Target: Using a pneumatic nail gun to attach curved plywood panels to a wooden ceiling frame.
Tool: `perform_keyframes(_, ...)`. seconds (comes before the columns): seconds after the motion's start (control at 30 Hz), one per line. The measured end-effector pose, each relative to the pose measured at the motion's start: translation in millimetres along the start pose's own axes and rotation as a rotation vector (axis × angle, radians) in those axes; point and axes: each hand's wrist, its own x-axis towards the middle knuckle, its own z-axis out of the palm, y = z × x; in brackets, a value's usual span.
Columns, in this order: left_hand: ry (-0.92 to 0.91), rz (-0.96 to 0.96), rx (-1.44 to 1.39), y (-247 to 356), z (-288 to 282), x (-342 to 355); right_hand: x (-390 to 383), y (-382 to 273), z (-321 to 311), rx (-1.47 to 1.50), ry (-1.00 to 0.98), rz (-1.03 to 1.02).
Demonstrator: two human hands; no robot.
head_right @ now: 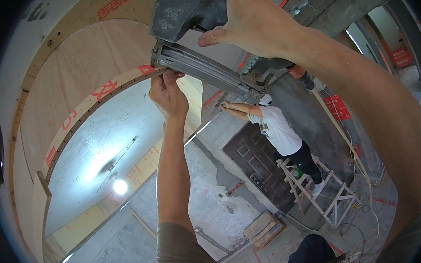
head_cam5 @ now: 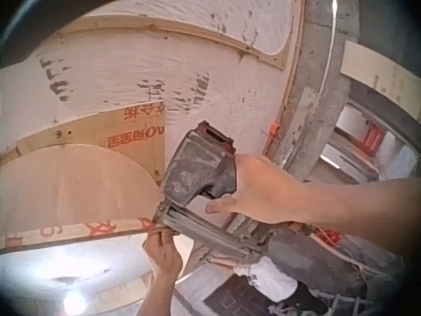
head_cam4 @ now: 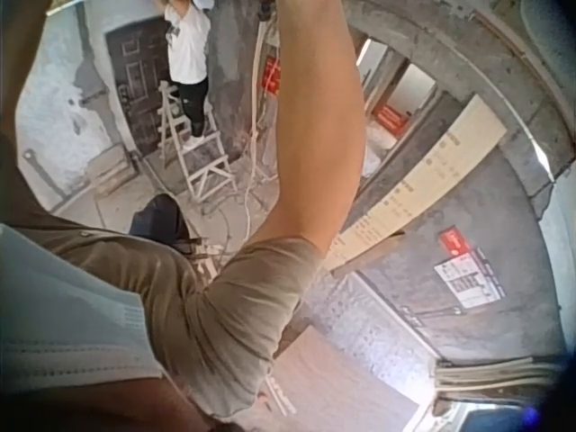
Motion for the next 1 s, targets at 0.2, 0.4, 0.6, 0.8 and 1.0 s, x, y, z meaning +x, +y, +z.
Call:
perform_keyframes(0.2, 0.030, 0.029, -0.050, -9, 1, 0, 3, -5, -7, 0.101, -0.045, -0.013)
perform_keyframes(0.4, 0.050, 0.039, -0.052, -8, 5, -1, 7, -1, -5, 0.045, -0.002, -0.080)
perform_keyframes(0.6, 0.071, 0.048, -0.050, -14, 7, -2, 13, 1, -11, 0.069, -0.096, 0.012)
perform_keyframes(0.8, 0.039, -0.003, -0.076, -15, 4, -3, 9, 8, -7, 0.008, 0.158, -0.156)
perform_keyframes(1.0, 0.022, -0.015, -0.003, -10, 8, 0, 19, 5, -9, 0.119, -0.169, 0.207)
